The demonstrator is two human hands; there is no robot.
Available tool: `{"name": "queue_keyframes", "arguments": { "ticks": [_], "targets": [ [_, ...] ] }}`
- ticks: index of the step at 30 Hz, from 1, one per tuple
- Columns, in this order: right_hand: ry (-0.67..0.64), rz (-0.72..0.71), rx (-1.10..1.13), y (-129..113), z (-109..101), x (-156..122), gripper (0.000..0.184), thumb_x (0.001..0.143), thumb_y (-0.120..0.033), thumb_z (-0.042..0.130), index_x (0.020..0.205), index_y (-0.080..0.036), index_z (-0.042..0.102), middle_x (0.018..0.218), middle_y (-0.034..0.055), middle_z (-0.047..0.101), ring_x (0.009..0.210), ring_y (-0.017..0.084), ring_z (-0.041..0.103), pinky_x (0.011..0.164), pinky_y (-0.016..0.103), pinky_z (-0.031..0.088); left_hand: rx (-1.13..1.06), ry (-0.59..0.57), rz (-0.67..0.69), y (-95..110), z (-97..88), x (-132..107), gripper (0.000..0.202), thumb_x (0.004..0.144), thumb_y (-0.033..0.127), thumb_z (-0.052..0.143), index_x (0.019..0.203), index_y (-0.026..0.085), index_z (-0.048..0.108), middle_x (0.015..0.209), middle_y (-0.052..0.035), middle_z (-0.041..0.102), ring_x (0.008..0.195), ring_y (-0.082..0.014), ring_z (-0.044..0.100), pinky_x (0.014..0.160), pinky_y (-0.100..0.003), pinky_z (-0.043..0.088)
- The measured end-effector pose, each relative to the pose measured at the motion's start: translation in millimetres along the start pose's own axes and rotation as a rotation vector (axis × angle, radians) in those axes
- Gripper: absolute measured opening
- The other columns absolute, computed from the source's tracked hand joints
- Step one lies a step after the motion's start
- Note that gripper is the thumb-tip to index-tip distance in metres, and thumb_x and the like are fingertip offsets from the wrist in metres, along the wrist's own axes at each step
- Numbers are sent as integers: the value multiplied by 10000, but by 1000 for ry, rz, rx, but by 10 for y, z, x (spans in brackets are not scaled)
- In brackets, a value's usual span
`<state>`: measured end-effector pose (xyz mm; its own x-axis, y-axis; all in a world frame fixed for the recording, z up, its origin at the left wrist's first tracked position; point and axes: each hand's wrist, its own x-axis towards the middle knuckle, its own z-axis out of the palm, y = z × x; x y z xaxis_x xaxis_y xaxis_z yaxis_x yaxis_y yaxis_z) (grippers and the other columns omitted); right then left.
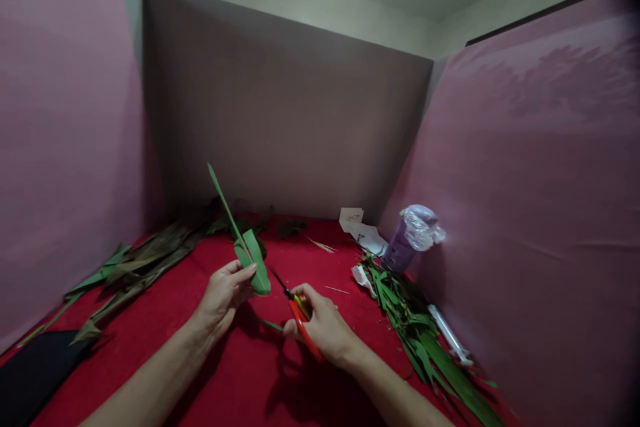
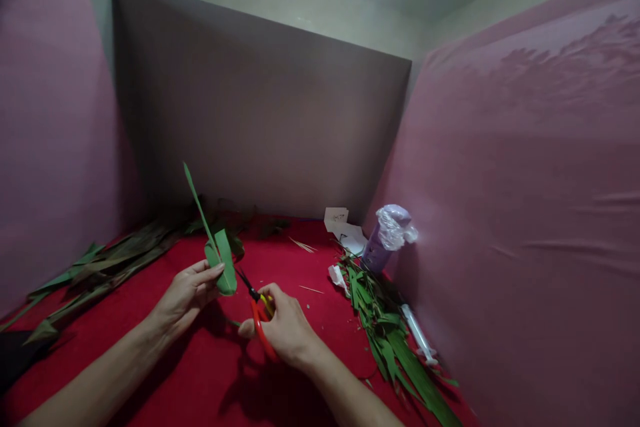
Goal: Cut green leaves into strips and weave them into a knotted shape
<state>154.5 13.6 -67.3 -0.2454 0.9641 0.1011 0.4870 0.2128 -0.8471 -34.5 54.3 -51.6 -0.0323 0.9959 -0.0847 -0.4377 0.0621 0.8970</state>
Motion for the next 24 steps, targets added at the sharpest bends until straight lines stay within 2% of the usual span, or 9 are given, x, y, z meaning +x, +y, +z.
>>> {"name": "queue_keyframes", "arguments": {
  "ticks": [3, 10, 16, 20, 24],
  "targets": [
    [-15, -3, 25, 5, -30, -65, 241, 653, -280, 675, 812, -185, 521, 567, -80, 387, 524, 77, 311, 474, 177, 263, -6, -9, 0, -2, 1, 7, 153, 640, 144, 702, 772, 112, 634, 657, -28, 657, 539, -134, 622, 524, -254, 547],
    [-1, 45, -22, 11, -28, -103, 272, 665, -329, 682, 861, -169, 582, 565, -51, 482, 513, 86, 342, 480, 197, 265, -98, -72, 4, 3, 67, -64, 169, 666, 143, 689, 826, 127, 638, 738, -32, 676, 593, -133, 625, 581, -279, 558],
    [66, -6, -121, -22, 2, -127, 368, 582, -429, 743, 821, -189, 598, 507, -84, 356, 503, 84, 273, 455, 200, 213, -173, -24, 17, 25, 163, -126, 172, 654, 128, 688, 815, 152, 635, 711, -1, 689, 591, -129, 635, 607, -276, 557],
    [74, -19, -130, -44, 0, -133, 392, 579, -463, 740, 823, -193, 594, 504, -87, 343, 496, 83, 264, 446, 201, 201, -194, 11, -4, 5, 183, -145, 159, 653, 113, 681, 795, 163, 629, 706, 5, 698, 594, -131, 643, 612, -274, 554],
    [72, -48, -117, -68, -10, -140, 374, 607, -461, 723, 831, -192, 592, 507, -86, 347, 494, 82, 267, 446, 205, 199, -201, -6, -9, -34, 177, -147, 175, 648, 116, 689, 805, 167, 630, 714, 5, 702, 609, -132, 649, 629, -269, 551]
  ]
}}
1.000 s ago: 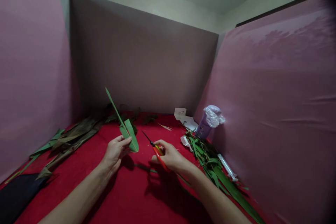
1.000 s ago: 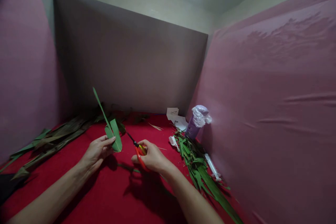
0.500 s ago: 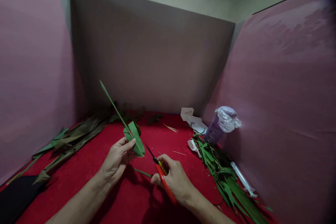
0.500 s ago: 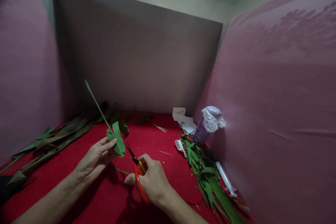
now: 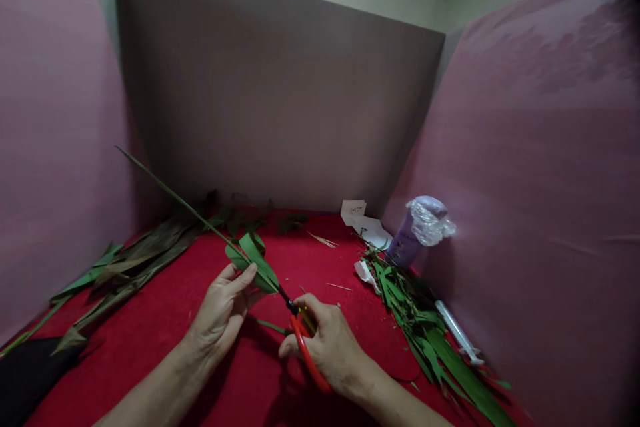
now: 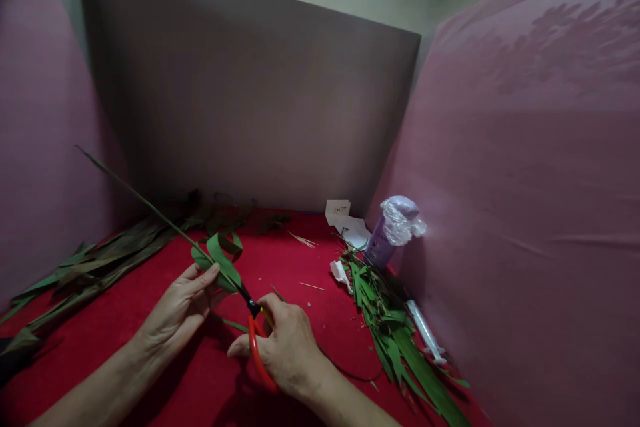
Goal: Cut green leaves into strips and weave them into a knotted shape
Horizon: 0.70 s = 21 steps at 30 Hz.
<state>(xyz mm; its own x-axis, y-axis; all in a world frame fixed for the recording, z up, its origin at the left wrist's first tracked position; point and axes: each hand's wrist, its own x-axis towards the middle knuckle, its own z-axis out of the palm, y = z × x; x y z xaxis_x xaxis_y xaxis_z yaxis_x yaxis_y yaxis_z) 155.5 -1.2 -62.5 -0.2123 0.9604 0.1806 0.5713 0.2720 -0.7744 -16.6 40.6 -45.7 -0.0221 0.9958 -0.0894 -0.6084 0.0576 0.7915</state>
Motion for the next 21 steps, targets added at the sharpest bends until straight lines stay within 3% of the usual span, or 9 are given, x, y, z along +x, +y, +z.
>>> {"name": "queue_keyframes", "arguments": {
  "ticks": [21],
  "targets": [
    [-49, 0, 110, -29, -17, -15, 311, 661, -403, 701, 833, -174, 581, 469, -98, 324, 473, 76, 257, 434, 200, 200, -23, -48, -29, -72, -43, 14, 160, 667, 113, 682, 812, 166, 641, 745, -8, 702, 658, -134, 647, 659, -269, 545]
  ]
}}
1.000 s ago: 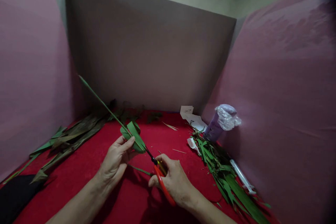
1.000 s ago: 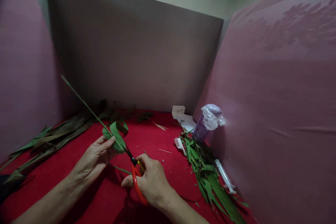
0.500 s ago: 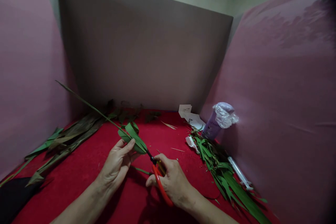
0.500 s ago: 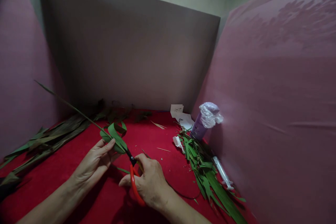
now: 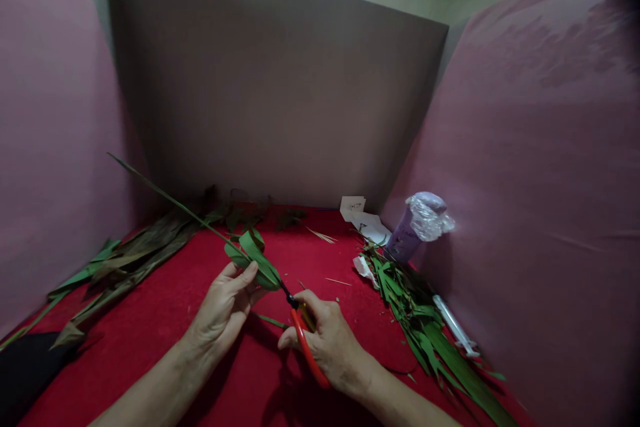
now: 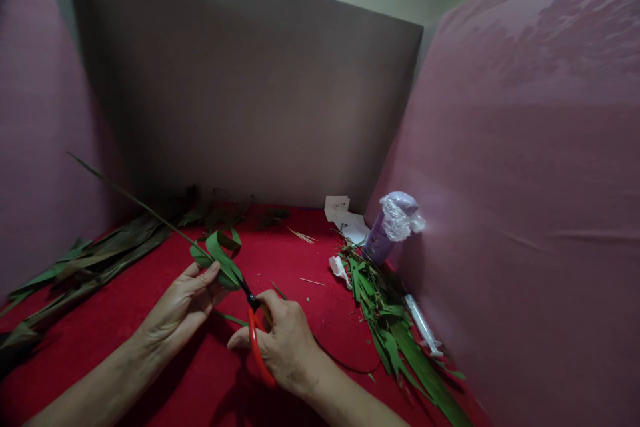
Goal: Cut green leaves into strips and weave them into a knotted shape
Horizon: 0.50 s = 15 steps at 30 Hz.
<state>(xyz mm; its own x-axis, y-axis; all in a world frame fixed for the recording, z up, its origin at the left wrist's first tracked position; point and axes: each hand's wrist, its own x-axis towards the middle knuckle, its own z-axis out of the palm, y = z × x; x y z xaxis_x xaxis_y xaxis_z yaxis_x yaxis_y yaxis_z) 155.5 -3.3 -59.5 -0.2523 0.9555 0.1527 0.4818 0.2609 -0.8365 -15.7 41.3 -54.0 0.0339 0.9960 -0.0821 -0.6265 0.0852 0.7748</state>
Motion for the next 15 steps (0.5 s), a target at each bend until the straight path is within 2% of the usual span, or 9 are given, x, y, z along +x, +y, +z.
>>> {"name": "queue_keyframes", "arguments": {
  "ticks": [5, 11, 15],
  "targets": [
    [-4, -7, 27, 2, -1, -5, 299, 659, -368, 708, 849, -177, 578, 460, -103, 345, 468, 74, 256, 428, 197, 197, -8, 4, -7, 3, -9, 6, 167, 673, 106, 674, 824, 167, 639, 737, -7, 706, 647, -130, 648, 648, -264, 543],
    [-25, -21, 53, -34, -18, -4, 276, 678, -298, 696, 876, -171, 551, 479, -90, 489, 466, 72, 281, 440, 195, 212, -12, -8, 4, 24, 14, -5, 187, 659, 111, 688, 830, 165, 639, 734, -13, 711, 647, -141, 657, 655, -278, 547],
    [5, -20, 36, -11, -6, 2, 275, 667, -329, 700, 846, -170, 565, 460, -103, 382, 467, 71, 267, 431, 195, 197, 4, -9, 1, 17, 19, -15, 191, 651, 127, 700, 828, 160, 636, 722, -16, 710, 633, -151, 659, 629, -281, 549]
  ]
}}
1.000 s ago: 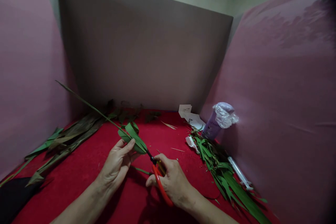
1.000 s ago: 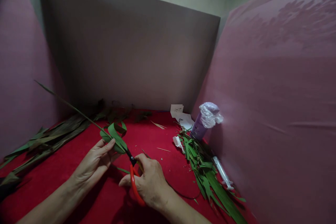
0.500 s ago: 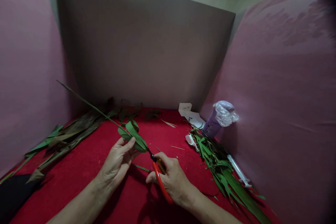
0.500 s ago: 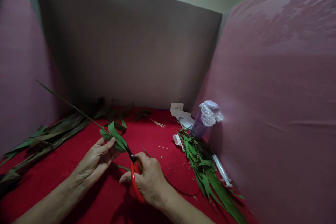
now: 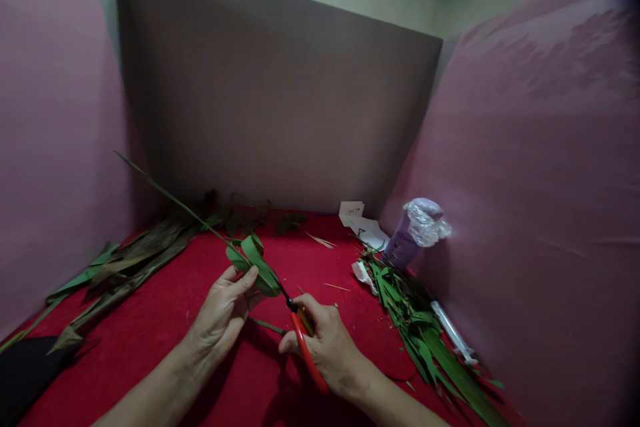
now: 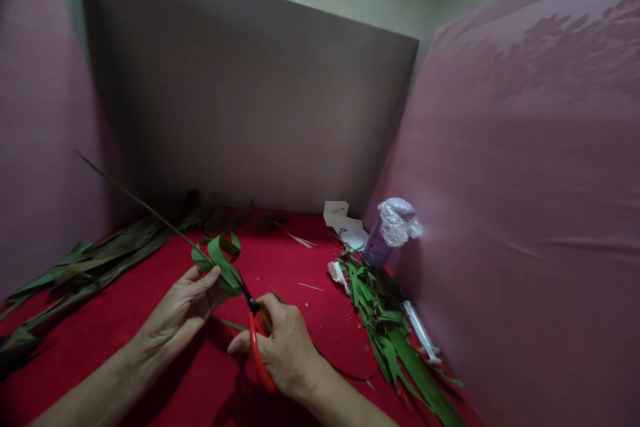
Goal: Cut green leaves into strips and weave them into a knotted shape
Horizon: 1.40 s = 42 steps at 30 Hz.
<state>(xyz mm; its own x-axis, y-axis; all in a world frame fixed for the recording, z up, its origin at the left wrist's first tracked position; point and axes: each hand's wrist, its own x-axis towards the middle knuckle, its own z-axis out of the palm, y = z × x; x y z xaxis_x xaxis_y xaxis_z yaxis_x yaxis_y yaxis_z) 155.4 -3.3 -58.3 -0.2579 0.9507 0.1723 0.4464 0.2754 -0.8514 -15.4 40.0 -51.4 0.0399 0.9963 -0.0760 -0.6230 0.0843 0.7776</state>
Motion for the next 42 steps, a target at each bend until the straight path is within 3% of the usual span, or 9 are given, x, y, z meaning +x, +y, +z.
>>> {"name": "queue_keyframes", "arguments": {
  "ticks": [4, 20, 36, 42],
  "targets": [
    [29, -7, -17, 29, 11, -3, 266, 669, -350, 700, 829, -175, 579, 479, -102, 300, 475, 69, 255, 433, 197, 181, 8, -21, 2, -9, 4, -5, 195, 661, 129, 699, 842, 158, 631, 731, -12, 708, 639, -145, 658, 646, -285, 549],
    [6, -14, 20, 73, 29, -1, 281, 670, -348, 709, 856, -169, 597, 470, -99, 329, 460, 68, 261, 426, 194, 195, 64, -92, -21, -3, 6, 1, 135, 713, 151, 666, 844, 139, 635, 714, -25, 697, 625, -138, 638, 631, -294, 544],
    [-45, -31, 93, 130, 46, -13, 253, 726, -305, 654, 924, -163, 585, 465, -72, 524, 420, 62, 283, 398, 184, 199, 109, -85, -18, 16, -14, 3, 156, 701, 170, 680, 846, 136, 633, 747, -32, 691, 653, -148, 640, 634, -292, 539],
    [-71, -24, 164, 125, 53, -10, 184, 754, -281, 622, 884, -163, 569, 562, -15, 664, 405, 64, 404, 396, 167, 255, 176, -80, 7, 36, -24, 3, 163, 702, 205, 680, 836, 121, 642, 745, -50, 685, 648, -154, 633, 612, -283, 530]
  ]
}}
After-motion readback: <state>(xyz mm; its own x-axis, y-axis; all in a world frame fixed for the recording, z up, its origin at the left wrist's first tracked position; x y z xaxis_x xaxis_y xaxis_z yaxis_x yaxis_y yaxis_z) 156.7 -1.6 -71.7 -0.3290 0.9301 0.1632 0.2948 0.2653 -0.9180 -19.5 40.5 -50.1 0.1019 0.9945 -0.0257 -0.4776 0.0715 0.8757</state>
